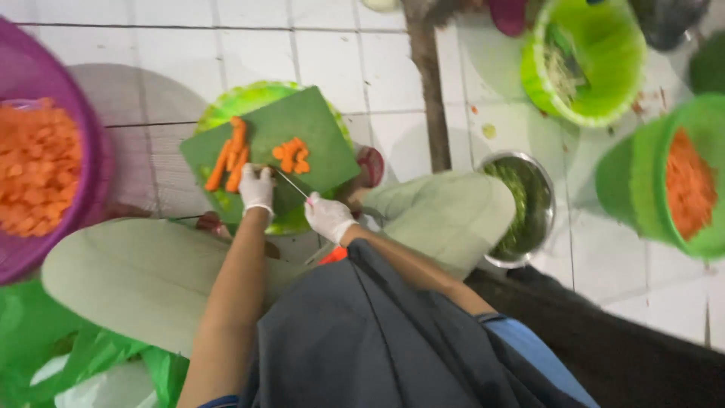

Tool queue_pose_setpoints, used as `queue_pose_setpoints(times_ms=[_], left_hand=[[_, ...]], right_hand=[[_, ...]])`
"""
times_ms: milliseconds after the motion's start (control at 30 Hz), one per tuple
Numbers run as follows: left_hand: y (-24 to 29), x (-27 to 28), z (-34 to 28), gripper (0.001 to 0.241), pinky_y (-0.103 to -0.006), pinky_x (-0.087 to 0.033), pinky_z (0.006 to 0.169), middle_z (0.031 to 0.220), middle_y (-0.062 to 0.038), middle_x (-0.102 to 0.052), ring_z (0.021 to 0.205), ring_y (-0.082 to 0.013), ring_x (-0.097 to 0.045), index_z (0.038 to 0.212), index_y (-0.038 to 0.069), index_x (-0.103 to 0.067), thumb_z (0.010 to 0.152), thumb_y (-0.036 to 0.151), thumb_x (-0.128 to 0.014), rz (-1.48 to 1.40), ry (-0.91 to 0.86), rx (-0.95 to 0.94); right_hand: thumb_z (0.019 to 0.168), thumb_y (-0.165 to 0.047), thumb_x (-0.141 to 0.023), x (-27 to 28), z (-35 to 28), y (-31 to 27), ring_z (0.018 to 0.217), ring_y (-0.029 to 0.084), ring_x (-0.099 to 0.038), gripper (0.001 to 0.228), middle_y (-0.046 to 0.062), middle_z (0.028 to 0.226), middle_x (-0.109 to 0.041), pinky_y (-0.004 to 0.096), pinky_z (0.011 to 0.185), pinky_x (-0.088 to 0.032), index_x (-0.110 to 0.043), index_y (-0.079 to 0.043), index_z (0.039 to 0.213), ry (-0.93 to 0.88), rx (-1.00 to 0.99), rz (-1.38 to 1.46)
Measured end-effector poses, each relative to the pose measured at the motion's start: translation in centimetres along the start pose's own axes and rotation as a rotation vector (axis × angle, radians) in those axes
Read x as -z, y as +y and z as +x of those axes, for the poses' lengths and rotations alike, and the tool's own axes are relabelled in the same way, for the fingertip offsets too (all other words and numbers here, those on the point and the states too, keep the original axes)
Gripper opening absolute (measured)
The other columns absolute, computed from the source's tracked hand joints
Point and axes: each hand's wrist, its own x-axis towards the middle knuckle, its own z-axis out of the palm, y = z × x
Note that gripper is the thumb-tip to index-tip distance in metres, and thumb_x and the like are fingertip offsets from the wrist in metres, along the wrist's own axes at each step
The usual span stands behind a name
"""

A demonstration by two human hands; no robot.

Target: Chopping carrots into small pieces on a cutting board using a knife.

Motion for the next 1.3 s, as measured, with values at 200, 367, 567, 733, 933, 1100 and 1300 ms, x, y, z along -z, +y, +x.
queue_pose_setpoints(times_ms=[200,367,567,733,933,1100,1300], left_hand=[[-1.1,-0.5,0.9,0.009,-0.0391,-0.05,0.084,0.092,-0.003,-0.067,0.096,-0.0233,-0.062,0.09,0.023,-0.062,0.081,0.023,-0.061,0.004,0.0,0.018],[0.5,-0.1,0.4,0.014,-0.0312,-0.054,0.072,0.072,-0.001,-0.067,0.07,-0.0166,-0.068,0.086,0.021,-0.061,0.076,0.03,-0.066,-0.104,0.0,0.17],[-0.8,-0.6,1.0,0.013,-0.0231,-0.052,0.064,0.062,-0.001,-0.066,0.059,-0.0131,-0.068,0.079,0.019,-0.059,0.07,0.026,-0.065,-0.189,-0.02,0.19],[-0.6,-0.4,1.1,0.011,-0.0226,-0.053,0.059,0.068,-0.01,-0.065,0.059,-0.0163,-0.067,0.083,0.012,-0.058,0.075,0.019,-0.063,-0.284,-0.039,0.152],[-0.5,0.0,1.0,0.012,-0.0237,-0.056,0.056,0.063,-0.011,-0.064,0.057,-0.0181,-0.067,0.08,0.011,-0.057,0.078,0.021,-0.064,-0.276,-0.046,0.139],[0.3,1.0,0.7,0.01,-0.0266,-0.058,0.057,0.064,-0.014,-0.065,0.057,-0.0219,-0.068,0.08,0.012,-0.057,0.074,0.018,-0.062,-0.417,-0.102,0.259],[2.0,1.9,-0.3,0.014,-0.0333,-0.059,0.064,0.082,-0.019,-0.067,0.069,-0.0291,-0.068,0.09,0.008,-0.056,0.081,0.018,-0.052,-0.401,-0.093,0.231]], right_hand=[[0.092,-0.044,-0.03,2.9,0.5,-0.7,0.087,0.036,-0.068,0.033,0.014,0.075,-0.068,0.046,0.079,-0.052,-0.043,-0.014,0.101,-0.345,-0.136,0.184],[0.092,-0.044,-0.03,3.9,0.3,-1.2,0.088,0.034,-0.068,0.034,0.013,0.078,-0.068,0.045,0.08,-0.052,-0.042,-0.015,0.104,-0.359,-0.124,0.16],[0.094,-0.041,-0.029,4.4,-0.2,-1.7,0.084,0.033,-0.068,0.033,0.013,0.077,-0.068,0.045,0.079,-0.053,-0.042,-0.012,0.106,-0.294,-0.11,0.118],[0.095,-0.039,-0.031,4.3,-0.4,-1.9,0.079,0.034,-0.069,0.031,0.012,0.069,-0.067,0.044,0.076,-0.054,-0.043,-0.012,0.102,-0.211,-0.092,0.132],[0.094,-0.038,-0.033,3.3,-0.3,-1.2,0.08,0.036,-0.069,0.03,0.015,0.069,-0.067,0.047,0.075,-0.053,-0.044,-0.011,0.101,-0.216,-0.077,0.187],[0.094,-0.04,-0.031,4.1,-0.1,-1.2,0.078,0.038,-0.068,0.031,0.014,0.071,-0.067,0.048,0.075,-0.053,-0.041,-0.012,0.103,-0.283,-0.087,0.214],[0.096,-0.038,-0.031,4.2,0.0,-1.5,0.081,0.035,-0.069,0.033,0.016,0.07,-0.067,0.047,0.078,-0.053,-0.042,-0.008,0.105,-0.277,-0.104,0.203]])
